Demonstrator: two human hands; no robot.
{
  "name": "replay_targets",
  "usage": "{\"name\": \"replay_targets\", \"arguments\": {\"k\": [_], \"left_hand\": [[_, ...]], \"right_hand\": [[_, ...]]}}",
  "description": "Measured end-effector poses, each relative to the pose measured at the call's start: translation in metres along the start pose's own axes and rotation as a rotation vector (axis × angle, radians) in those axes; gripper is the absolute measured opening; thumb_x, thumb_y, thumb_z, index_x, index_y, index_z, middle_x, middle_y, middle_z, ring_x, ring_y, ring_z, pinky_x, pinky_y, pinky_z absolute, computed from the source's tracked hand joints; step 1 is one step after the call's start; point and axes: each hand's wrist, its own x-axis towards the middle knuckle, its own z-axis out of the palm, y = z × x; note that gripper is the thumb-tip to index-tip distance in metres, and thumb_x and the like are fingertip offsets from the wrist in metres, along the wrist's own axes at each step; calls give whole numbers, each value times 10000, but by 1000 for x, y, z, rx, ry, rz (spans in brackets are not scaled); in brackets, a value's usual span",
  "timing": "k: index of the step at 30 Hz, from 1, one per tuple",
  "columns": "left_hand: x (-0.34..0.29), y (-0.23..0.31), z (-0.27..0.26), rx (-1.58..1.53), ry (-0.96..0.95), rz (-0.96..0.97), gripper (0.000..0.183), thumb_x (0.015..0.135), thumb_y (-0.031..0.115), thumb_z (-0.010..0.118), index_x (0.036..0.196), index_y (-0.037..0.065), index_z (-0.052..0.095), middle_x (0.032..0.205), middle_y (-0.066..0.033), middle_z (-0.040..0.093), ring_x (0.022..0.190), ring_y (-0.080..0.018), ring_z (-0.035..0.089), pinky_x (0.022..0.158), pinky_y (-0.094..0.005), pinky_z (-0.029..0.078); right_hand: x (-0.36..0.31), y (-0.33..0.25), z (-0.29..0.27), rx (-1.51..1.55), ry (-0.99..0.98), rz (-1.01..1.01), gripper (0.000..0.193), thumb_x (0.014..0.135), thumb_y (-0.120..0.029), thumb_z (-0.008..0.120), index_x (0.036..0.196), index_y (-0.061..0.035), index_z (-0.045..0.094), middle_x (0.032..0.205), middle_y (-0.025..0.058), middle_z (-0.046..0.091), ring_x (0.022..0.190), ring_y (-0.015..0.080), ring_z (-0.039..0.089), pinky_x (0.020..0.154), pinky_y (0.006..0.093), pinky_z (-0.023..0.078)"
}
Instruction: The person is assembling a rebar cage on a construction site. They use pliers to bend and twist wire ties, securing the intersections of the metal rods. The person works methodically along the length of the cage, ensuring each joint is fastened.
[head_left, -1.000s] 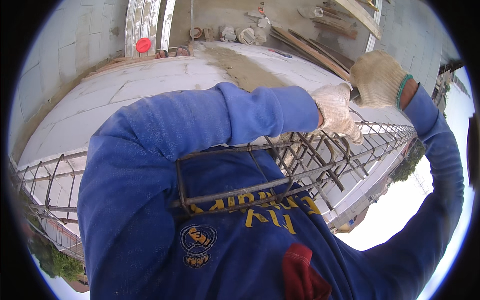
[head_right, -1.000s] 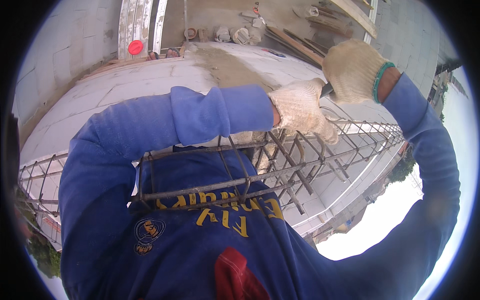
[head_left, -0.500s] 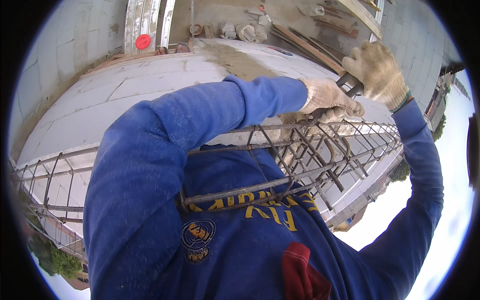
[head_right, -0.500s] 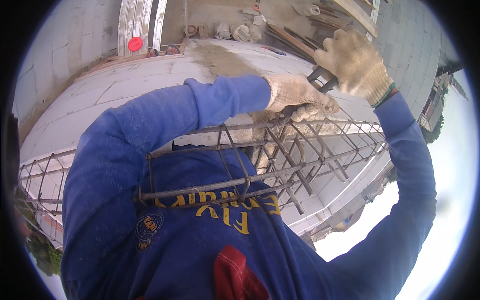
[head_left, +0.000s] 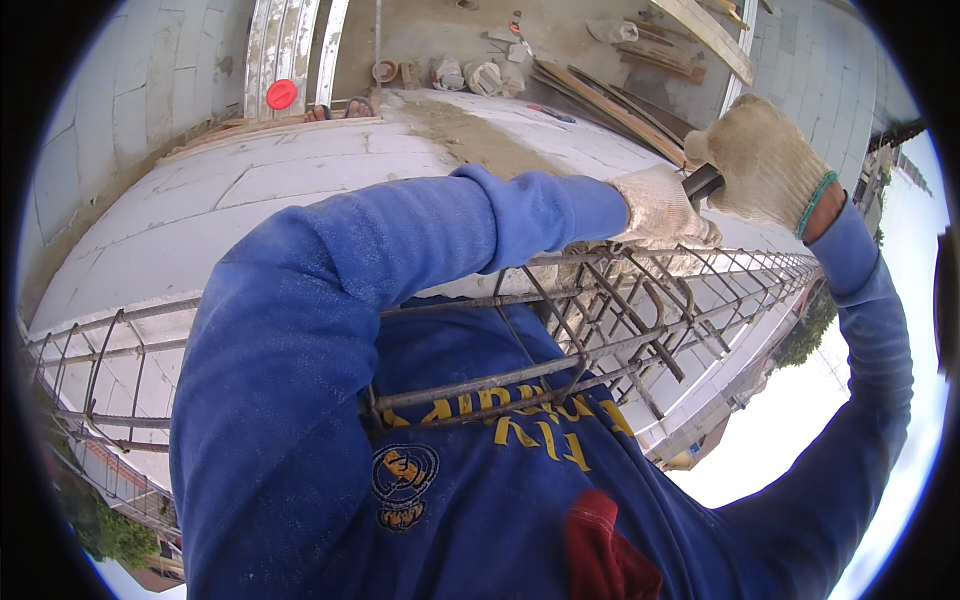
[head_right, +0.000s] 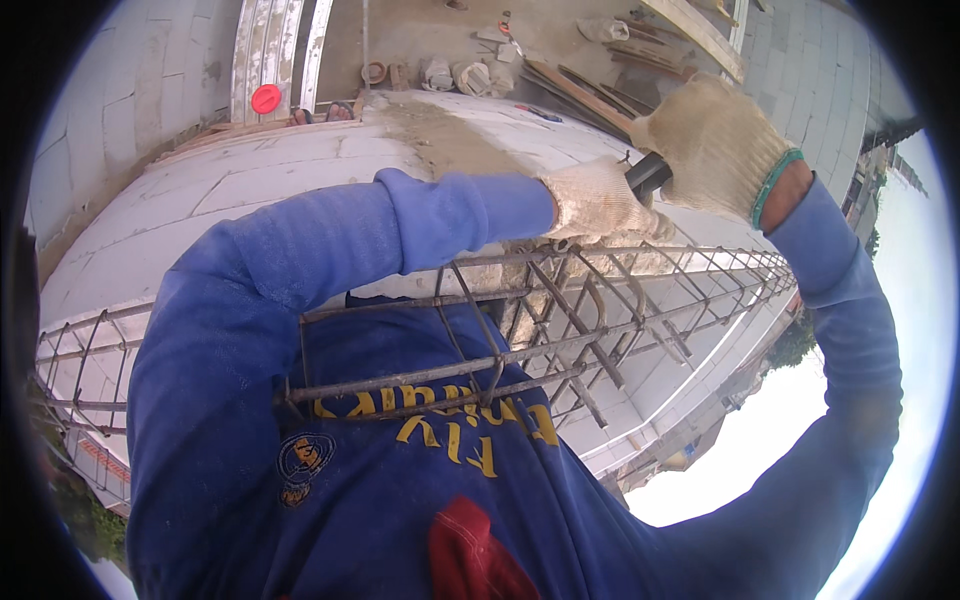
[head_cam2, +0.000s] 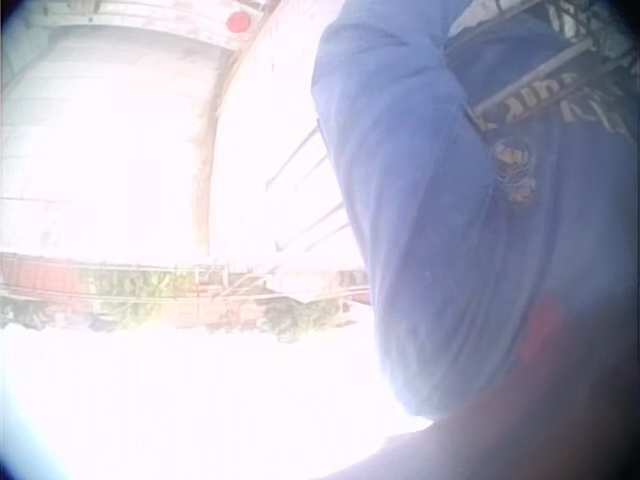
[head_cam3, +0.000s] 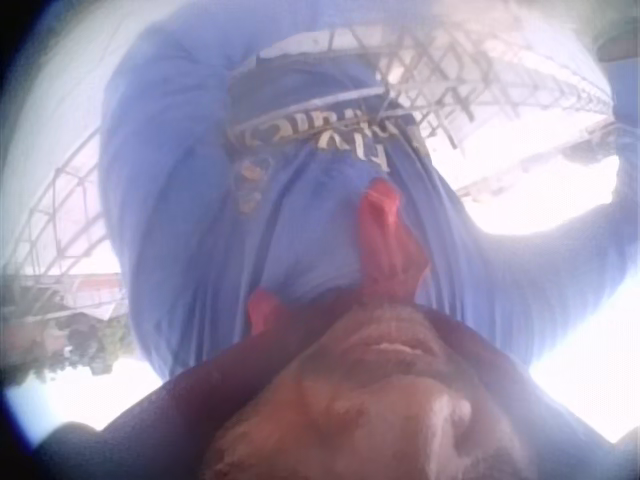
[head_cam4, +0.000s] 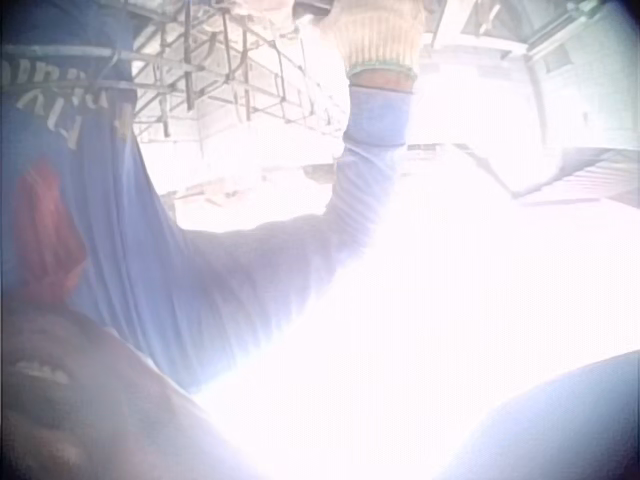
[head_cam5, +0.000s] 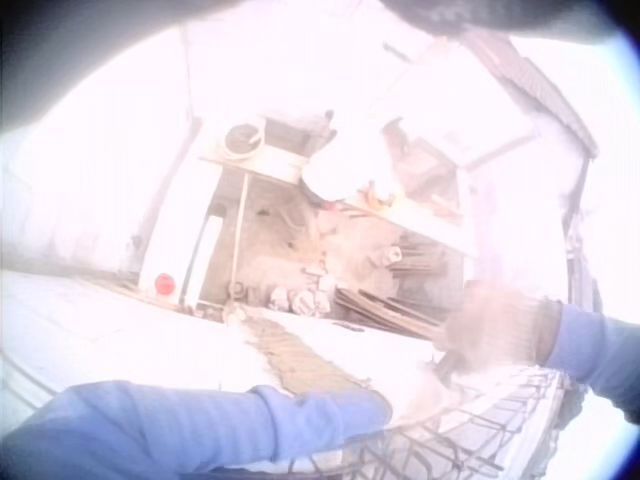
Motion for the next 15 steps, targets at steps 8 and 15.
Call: {"name": "replay_targets", "arguments": {"k": [8, 15], "left_hand": [[8, -22, -9, -467, -239, 84, 258, 1004, 353, 819, 1063, 103, 814, 756, 13, 548, 651, -143, 491, 611, -347, 361], [13, -27, -11, -686, -280, -34, 353, 943, 406, 891, 992, 65, 813, 706, 5, 583, 593, -122, 508, 533, -326, 362]], "right_hand": [[10, 5, 44, -229, 735, -141, 387, 767, -233, 859, 1126, -192, 721, 976, -12, 692, 1094, 235, 706, 1090, 449, 570], [36, 6, 87, -83, 861, -200, 251, 803, -238, 810, 1021, -177, 701, 904, 19, 653, 1074, 270, 676, 1164, 488, 526]]}}
